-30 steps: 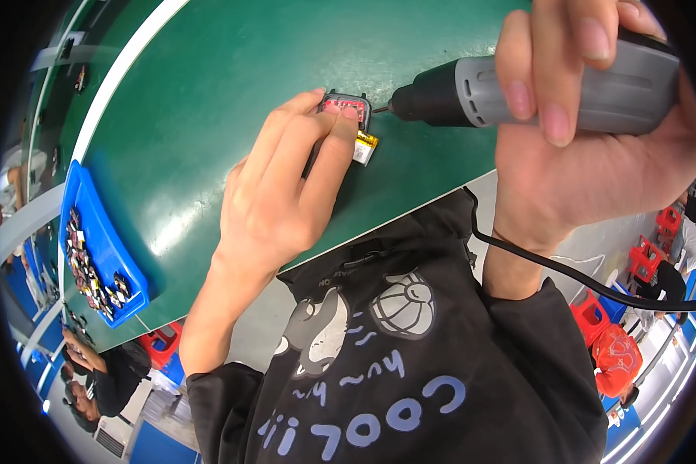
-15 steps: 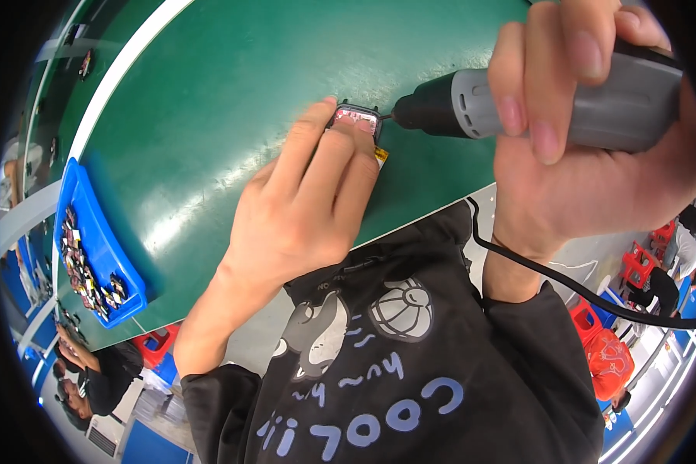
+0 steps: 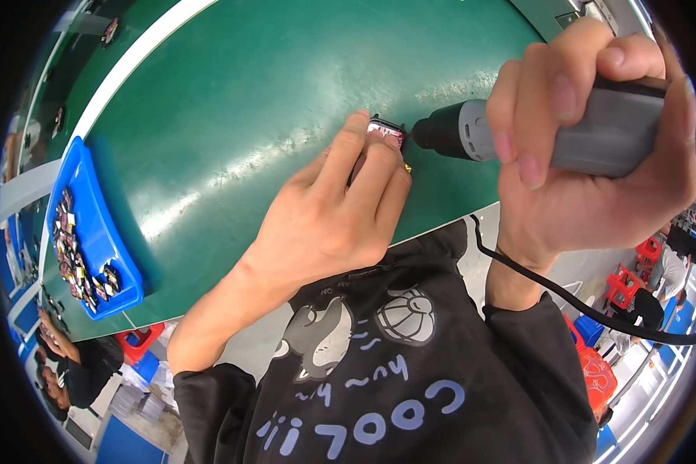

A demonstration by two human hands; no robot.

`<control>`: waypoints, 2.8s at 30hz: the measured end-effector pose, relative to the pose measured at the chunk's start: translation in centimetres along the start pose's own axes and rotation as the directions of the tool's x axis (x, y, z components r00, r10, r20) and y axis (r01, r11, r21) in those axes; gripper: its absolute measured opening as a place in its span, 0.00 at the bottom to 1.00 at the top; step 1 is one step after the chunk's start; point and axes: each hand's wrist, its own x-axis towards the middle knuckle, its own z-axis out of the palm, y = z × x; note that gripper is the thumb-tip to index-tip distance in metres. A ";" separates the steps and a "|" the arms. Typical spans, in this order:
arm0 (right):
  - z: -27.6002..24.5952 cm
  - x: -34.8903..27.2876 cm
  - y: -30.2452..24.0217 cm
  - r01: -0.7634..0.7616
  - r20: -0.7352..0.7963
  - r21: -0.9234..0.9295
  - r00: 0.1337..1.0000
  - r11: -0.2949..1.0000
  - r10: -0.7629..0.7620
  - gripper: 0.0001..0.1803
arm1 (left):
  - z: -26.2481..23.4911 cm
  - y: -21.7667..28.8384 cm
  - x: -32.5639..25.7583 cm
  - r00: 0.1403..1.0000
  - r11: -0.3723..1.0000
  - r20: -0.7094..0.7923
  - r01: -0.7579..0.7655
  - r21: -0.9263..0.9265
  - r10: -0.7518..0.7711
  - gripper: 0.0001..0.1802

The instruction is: Assembling small electronic components using an electric screwdriver on a factory production line.

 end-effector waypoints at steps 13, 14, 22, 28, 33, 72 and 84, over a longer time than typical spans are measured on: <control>1.1 0.1 0.3 -0.023 -0.079 -0.032 0.997 0.999 0.020 0.27 | -0.1 -0.1 0.0 1.000 0.999 -0.002 0.017 -0.030 -0.017 0.05; 1.3 0.1 0.2 -0.022 -0.077 -0.034 0.997 0.999 0.019 0.27 | -0.2 -0.1 0.1 1.000 1.000 0.008 0.003 -0.018 -0.003 0.05; 2.4 0.4 0.2 -0.014 -0.154 -0.064 0.988 0.998 0.004 0.26 | -0.3 -0.1 -0.2 0.999 0.999 0.030 0.032 -0.019 -0.031 0.03; 2.8 0.4 0.5 -0.019 -0.161 -0.060 0.987 0.998 0.009 0.24 | 0.0 0.0 -0.3 1.000 1.000 0.014 0.026 -0.011 -0.025 0.03; 3.3 0.2 0.7 -0.027 -0.204 -0.057 0.979 0.998 0.015 0.23 | -0.3 -0.1 -0.6 0.997 1.000 0.077 0.018 -0.002 -0.018 0.08; -2.9 3.0 -6.1 0.328 -0.295 -0.341 0.852 0.881 -0.432 0.17 | -0.6 -7.1 5.8 0.996 0.987 0.015 0.086 -0.133 -0.085 0.12; -10.5 9.2 -6.6 0.185 -0.507 -0.551 0.700 0.814 -0.503 0.15 | 4.1 -24.3 3.0 0.605 0.572 -0.041 0.770 0.282 -0.795 0.24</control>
